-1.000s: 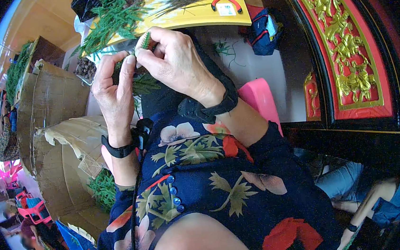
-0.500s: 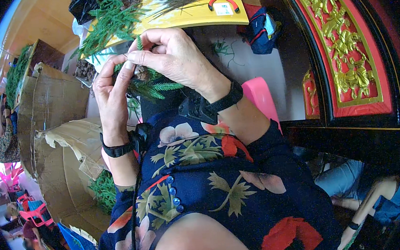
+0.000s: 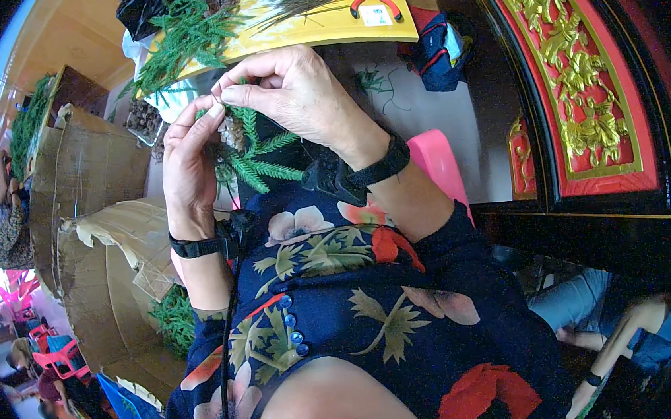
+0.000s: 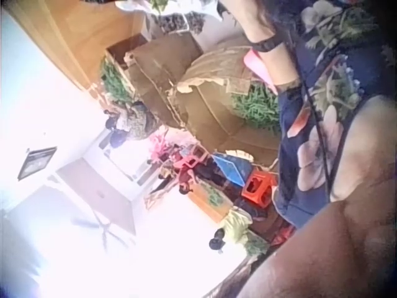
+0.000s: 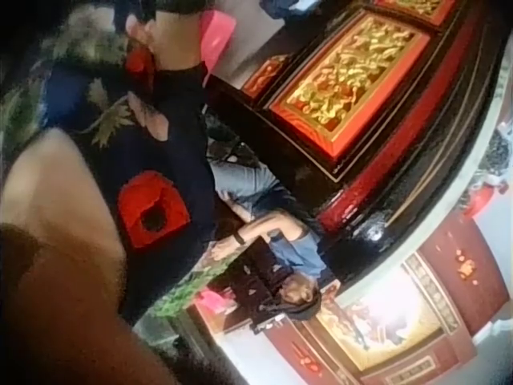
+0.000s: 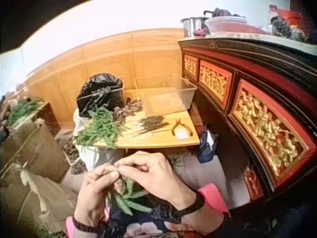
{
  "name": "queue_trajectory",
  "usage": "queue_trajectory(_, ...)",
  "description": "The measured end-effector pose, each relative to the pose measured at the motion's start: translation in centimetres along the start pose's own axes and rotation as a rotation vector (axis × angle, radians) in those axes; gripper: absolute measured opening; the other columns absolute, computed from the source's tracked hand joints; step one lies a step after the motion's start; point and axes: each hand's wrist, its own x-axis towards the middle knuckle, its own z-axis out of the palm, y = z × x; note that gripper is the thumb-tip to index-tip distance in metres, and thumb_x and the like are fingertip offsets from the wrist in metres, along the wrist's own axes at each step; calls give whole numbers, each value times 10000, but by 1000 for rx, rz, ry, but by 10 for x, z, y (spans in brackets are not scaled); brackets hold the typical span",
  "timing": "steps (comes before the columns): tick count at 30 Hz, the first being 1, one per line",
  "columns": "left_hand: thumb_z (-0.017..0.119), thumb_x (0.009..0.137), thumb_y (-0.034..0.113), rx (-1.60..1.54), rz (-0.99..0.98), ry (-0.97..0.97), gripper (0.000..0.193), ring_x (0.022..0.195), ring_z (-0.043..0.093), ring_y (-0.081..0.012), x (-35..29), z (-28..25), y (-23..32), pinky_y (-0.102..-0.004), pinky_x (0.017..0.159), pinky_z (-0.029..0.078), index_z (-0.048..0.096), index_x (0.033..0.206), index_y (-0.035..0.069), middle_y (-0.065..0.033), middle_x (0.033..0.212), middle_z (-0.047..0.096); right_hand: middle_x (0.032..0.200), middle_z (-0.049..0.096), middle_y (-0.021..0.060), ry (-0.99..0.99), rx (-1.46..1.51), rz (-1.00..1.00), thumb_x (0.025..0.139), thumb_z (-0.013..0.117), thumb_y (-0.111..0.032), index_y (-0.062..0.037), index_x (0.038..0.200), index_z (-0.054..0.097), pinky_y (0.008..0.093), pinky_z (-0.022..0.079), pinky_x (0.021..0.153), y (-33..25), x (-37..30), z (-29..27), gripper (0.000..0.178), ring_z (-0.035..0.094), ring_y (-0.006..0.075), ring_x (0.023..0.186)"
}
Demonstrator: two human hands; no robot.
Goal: Trimming and attaching artificial green foliage to create decorative plant stems.
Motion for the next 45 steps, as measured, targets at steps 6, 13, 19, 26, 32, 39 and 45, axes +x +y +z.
queue_trajectory(6, 602, 845, 94, -28, -42, -3, 89, 659, 534, -38, 1, -6, 0, -180, 601, 408, 638, 906, 40, 16, 756, 612, 792, 627, 1, 40, -418, -138, 809, 665, -63, -31, 928, 700, 168, 356, 507, -10, -3, 2, 128, 463, 24, 581)
queue_trajectory(13, 605, 845, 94, -90, -48, -2, 78, 651, 542, -37, 4, 0, -1, -171, 585, 408, 627, 902, 46, 13, 756, 613, 787, 623, 20, 85, -482, -301, 785, 675, -56, -43, 897, 705, 184, 352, 476, -6, -2, 1, 116, 476, 39, 567)
queue_trajectory(19, 590, 859, 95, -37, -29, 130, 64, 616, 517, -22, 4, 10, -8, -162, 562, 388, 625, 896, 57, 31, 740, 601, 783, 622, 32, 71, -489, -320, 788, 668, -46, -31, 881, 698, 196, 369, 484, -2, 0, -2, 100, 490, 49, 569)
queue_trajectory(26, 585, 864, 103, 19, -35, 113, 57, 573, 449, 1, 8, -2, -13, -151, 513, 312, 631, 889, 80, 63, 710, 568, 787, 622, 48, 32, -517, -274, 787, 661, -28, -23, 871, 692, 214, 403, 519, -5, 0, -4, 89, 522, 79, 589)
queue_trajectory(32, 593, 864, 106, 98, -46, 55, 47, 559, 423, 6, 9, -5, -11, -149, 498, 289, 623, 883, 74, 72, 686, 545, 837, 629, 50, -24, -588, -411, 773, 671, -26, -38, 871, 696, 222, 453, 587, 0, 5, -9, 102, 577, 111, 658)
queue_trajectory(39, 597, 873, 101, 18, -103, -96, 47, 598, 456, 2, 5, -13, -1, -156, 533, 336, 599, 885, 56, 58, 708, 555, 915, 625, 61, -209, -760, -562, 742, 688, -55, -51, 855, 697, 251, 486, 627, -16, 17, -15, 114, 619, 154, 726)
queue_trajectory(45, 614, 855, 105, 112, -83, -137, 77, 644, 522, -47, 5, -17, 0, -205, 564, 392, 591, 854, 32, 4, 703, 579, 867, 629, 88, -290, -1000, -565, 742, 676, -123, -47, 837, 688, 297, 494, 639, -21, 25, -14, 122, 629, 206, 716)
